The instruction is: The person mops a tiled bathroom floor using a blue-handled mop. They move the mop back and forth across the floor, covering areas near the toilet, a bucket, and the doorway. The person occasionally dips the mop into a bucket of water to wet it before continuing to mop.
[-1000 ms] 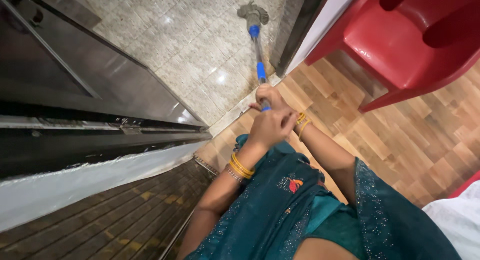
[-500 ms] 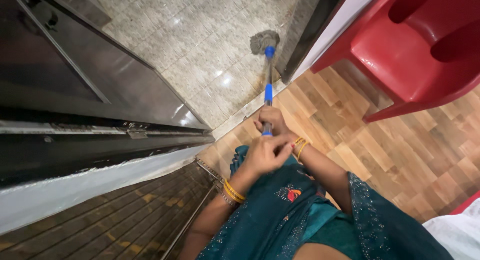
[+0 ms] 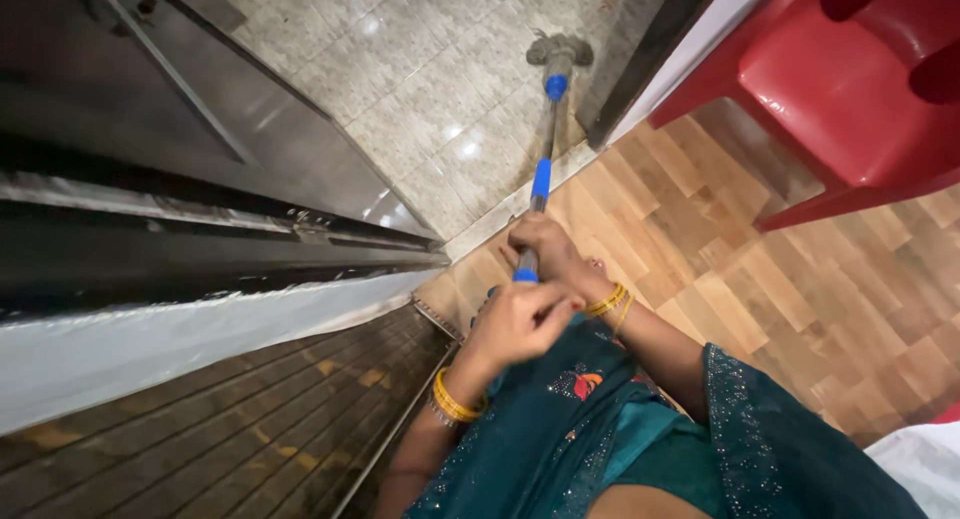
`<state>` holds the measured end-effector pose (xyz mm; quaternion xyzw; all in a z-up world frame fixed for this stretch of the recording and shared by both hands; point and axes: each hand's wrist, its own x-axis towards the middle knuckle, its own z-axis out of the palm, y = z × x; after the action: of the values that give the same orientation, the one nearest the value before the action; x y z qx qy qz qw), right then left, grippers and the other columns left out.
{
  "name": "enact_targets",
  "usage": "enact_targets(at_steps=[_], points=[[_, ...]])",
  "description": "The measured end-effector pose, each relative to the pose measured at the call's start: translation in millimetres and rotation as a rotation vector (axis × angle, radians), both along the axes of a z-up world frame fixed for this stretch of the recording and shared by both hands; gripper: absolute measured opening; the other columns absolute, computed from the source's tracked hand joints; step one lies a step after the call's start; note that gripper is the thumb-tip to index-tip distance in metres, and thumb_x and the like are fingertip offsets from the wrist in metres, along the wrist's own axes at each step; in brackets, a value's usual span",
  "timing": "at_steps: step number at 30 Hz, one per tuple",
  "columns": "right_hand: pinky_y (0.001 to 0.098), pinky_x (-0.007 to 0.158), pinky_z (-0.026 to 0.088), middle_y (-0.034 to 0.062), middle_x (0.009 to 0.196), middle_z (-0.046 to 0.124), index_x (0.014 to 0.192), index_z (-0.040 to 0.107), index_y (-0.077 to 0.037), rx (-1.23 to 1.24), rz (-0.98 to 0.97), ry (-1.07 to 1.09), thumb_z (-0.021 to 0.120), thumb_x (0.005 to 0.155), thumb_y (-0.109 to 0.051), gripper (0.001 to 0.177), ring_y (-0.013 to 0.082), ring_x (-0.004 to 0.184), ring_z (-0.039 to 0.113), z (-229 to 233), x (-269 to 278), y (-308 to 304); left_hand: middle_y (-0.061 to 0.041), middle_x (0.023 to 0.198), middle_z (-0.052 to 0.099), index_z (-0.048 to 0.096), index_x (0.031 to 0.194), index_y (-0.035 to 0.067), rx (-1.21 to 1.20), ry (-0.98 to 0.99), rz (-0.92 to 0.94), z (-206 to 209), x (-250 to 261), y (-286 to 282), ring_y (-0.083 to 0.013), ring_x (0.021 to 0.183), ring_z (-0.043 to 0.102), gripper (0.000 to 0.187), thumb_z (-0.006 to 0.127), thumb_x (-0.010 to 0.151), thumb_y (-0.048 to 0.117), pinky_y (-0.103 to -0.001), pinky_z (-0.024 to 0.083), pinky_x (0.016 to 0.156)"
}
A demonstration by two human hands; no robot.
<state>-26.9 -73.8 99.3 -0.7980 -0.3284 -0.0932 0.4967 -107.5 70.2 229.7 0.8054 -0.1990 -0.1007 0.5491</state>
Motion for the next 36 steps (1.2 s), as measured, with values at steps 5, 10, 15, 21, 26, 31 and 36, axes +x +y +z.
enact_targets(at_steps=[5, 10, 15, 21, 26, 31, 36], points=[[0.0426, 0.06, 0.042, 0.0108, 0.066, 0.052, 0.067, 0.053, -0.005, 0.049, -0.031, -0.051, 0.074, 0.075, 0.0, 0.024, 0.031, 0.064, 0.053, -31, -12, 27, -0.013, 0.07, 0.067, 0.074, 0.098, 0.008, -0.019, -0.146, 0.028, 7, -7, 15, -0.0288, 0.063, 0.07, 0.014, 0.068, 0.096, 0.021, -0.038, 0.053, 0.059], [0.0435, 0.056, 0.038, 0.013, 0.063, 0.047, 0.067, 0.05, -0.003, 0.129, -0.016, -0.196, 0.071, 0.074, 0.004, 0.024, 0.0325, 0.058, 0.049, -67, 9, 12, -0.016, 0.066, 0.066, 0.075, 0.103, 0.008, -0.031, -0.2, 0.159, -38, -3, -9, -0.0307, 0.058, 0.068, 0.019, 0.069, 0.093, 0.022, -0.04, 0.052, 0.056], [0.0408, 0.057, 0.041, 0.0135, 0.066, 0.049, 0.068, 0.051, -0.003, 0.078, -0.125, -0.047, 0.069, 0.085, 0.005, 0.026, 0.0308, 0.062, 0.052, -80, 21, -7, -0.016, 0.07, 0.067, 0.076, 0.101, 0.012, -0.034, -0.265, 0.137, -98, 20, -34, -0.0331, 0.065, 0.069, 0.018, 0.067, 0.095, 0.026, -0.04, 0.054, 0.06], [0.0443, 0.063, 0.043, 0.015, 0.067, 0.05, 0.07, 0.052, -0.001, -0.015, -0.099, -0.043, 0.072, 0.085, 0.0, 0.026, 0.0338, 0.067, 0.051, -81, 25, -4, -0.016, 0.067, 0.067, 0.074, 0.094, 0.004, -0.061, -0.007, 0.135, -121, 25, -22, -0.0273, 0.057, 0.068, 0.025, 0.065, 0.098, 0.027, -0.038, 0.05, 0.055], [0.0436, 0.06, 0.043, 0.0135, 0.065, 0.055, 0.067, 0.055, -0.005, -0.035, -0.151, -0.038, 0.075, 0.084, -0.005, 0.026, 0.0329, 0.064, 0.054, -40, -4, 32, -0.012, 0.082, 0.071, 0.071, 0.094, -0.001, -0.528, -0.104, -0.052, -72, -6, 45, -0.0205, 0.068, 0.065, 0.043, 0.058, 0.106, 0.038, -0.033, 0.05, 0.063], [0.0399, 0.062, 0.047, 0.0113, 0.068, 0.058, 0.069, 0.059, -0.007, 0.043, -0.105, 0.052, 0.077, 0.086, -0.013, 0.026, 0.0302, 0.067, 0.059, -4, -40, 59, -0.01, 0.075, 0.064, 0.068, 0.084, 0.002, -0.561, -0.604, -0.023, -31, -17, 63, -0.0301, 0.073, 0.068, 0.05, 0.055, 0.103, 0.047, -0.041, 0.06, 0.076], [0.0405, 0.071, 0.047, 0.0119, 0.079, 0.062, 0.083, 0.062, -0.007, 0.078, 0.035, 0.093, 0.079, 0.085, -0.021, 0.022, 0.0316, 0.077, 0.06, -4, -39, 57, -0.009, 0.072, 0.062, 0.063, 0.077, 0.003, -0.674, -0.462, 0.035, -36, -6, 54, -0.0278, 0.068, 0.066, 0.059, 0.06, 0.093, 0.06, -0.044, 0.06, 0.078]])
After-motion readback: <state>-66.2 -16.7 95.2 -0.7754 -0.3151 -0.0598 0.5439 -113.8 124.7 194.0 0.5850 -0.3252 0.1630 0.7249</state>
